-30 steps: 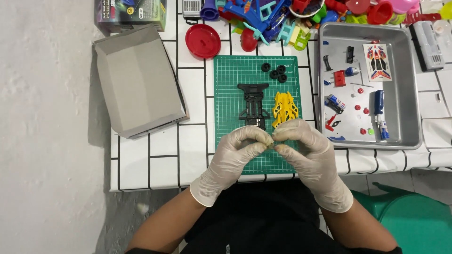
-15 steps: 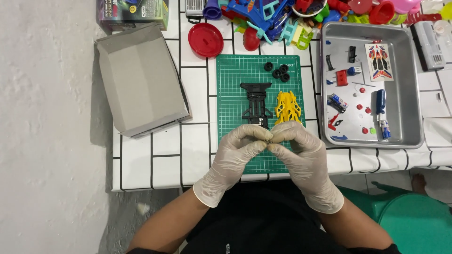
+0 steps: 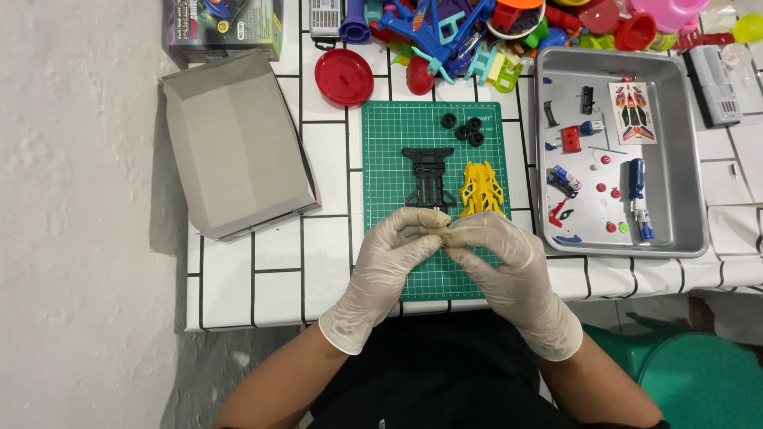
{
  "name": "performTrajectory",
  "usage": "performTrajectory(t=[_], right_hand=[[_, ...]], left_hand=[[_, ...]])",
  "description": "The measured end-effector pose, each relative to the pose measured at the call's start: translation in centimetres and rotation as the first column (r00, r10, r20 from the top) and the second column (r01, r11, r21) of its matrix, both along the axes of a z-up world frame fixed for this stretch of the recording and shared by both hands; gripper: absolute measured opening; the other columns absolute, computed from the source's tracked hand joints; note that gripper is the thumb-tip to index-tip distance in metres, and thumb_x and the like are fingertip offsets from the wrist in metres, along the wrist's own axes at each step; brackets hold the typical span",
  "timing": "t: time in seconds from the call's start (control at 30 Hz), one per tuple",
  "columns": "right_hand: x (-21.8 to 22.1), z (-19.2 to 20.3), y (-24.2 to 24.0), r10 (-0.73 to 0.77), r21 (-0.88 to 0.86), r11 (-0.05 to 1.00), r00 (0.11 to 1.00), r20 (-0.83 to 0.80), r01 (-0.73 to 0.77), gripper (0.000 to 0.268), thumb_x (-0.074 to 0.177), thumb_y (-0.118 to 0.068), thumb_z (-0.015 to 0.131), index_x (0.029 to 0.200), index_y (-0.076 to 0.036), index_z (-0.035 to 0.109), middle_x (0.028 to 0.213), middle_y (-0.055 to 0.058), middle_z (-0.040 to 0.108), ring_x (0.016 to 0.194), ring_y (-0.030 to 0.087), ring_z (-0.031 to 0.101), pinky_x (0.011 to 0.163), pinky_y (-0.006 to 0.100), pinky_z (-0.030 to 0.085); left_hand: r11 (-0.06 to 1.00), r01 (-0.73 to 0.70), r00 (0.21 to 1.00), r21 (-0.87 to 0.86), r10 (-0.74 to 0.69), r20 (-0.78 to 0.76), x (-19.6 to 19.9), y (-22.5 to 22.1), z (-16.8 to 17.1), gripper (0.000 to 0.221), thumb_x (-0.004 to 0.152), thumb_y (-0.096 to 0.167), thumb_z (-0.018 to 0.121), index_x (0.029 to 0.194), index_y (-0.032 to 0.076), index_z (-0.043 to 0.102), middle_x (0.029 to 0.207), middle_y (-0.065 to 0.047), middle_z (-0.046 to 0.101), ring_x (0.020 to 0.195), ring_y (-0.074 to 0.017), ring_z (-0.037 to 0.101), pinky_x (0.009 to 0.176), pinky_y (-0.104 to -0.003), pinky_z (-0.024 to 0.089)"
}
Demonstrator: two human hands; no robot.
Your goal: Assembling a miniature motorized toy car on a cutting mat.
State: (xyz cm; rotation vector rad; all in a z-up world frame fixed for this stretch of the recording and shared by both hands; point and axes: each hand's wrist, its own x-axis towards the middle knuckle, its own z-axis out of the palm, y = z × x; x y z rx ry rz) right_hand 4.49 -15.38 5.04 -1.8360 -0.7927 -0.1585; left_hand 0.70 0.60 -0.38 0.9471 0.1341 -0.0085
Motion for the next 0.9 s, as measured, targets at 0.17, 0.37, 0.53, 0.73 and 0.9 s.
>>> performTrajectory(t=[0.17,0.37,0.53,0.73,0.9], right_hand=[[1.3,-1.1,-0.6,0.000,-0.040,0.999,1.000,0.008,0.000,0.010,0.083,0.000,0.080,0.092,-0.002,0.076,0.091,0.013,0.074,0.090,0.034,0.075,0.080,0.045,0.061],[4.0,0.5,0.5,0.046,-0.291,0.953,0.989,-0.143,-0.087,0.013,0.083,0.008,0.074,0.095,0.003,0.073,0.102,0.022,0.073,0.102,0.043,0.070,0.092,0.053,0.056],[6.5,-3.7,1.4,0.121,-0.565,0.812,0.989,-0.085,-0.148,0.012,0.085,0.002,0.075,0.097,0.003,0.073,0.110,0.023,0.070,0.110,0.046,0.065,0.098,0.058,0.052],[7.3,-4.5,2.1,0.077,-0.792,0.609,0.997,0.010,-0.039,0.004,0.088,-0.015,0.075,0.090,-0.012,0.075,0.110,0.008,0.071,0.109,0.033,0.066,0.093,0.043,0.055],[7.4,-4.8,2.5,0.063,-0.855,0.519,0.997,0.041,0.002,0.004,0.087,-0.018,0.076,0.089,-0.014,0.075,0.109,0.004,0.073,0.107,0.030,0.067,0.091,0.042,0.055]], left_hand=[[0.979,-0.004,0.999,0.202,-0.004,0.039,0.6,1.4,0.9,0.034,0.087,0.010,0.078,0.119,0.003,0.068,0.108,-0.014,0.075,0.101,-0.0187,0.073,0.093,-0.034,0.058],[0.348,-0.087,0.945,0.933,-0.266,0.187,1.3,4.4,-0.3,0.087,0.080,0.033,0.084,0.150,0.009,0.039,0.139,-0.018,0.055,0.136,-0.0358,0.045,0.119,-0.052,0.029],[0.041,-0.059,0.945,0.997,-0.320,0.069,1.4,3.9,-2.0,0.112,0.076,0.035,0.089,0.160,0.006,0.021,0.136,-0.024,0.056,0.141,-0.0399,0.042,0.122,-0.056,0.024],[0.019,-0.142,0.942,0.990,-0.305,0.141,1.7,3.9,-4.1,0.107,0.082,0.032,0.083,0.163,0.007,0.017,0.133,-0.022,0.058,0.139,-0.0378,0.044,0.120,-0.055,0.025],[-0.043,-0.217,0.937,0.975,-0.290,0.196,1.7,3.7,-5.2,0.105,0.083,0.042,0.080,0.163,0.011,0.019,0.130,-0.017,0.058,0.136,-0.0332,0.047,0.118,-0.052,0.029]])
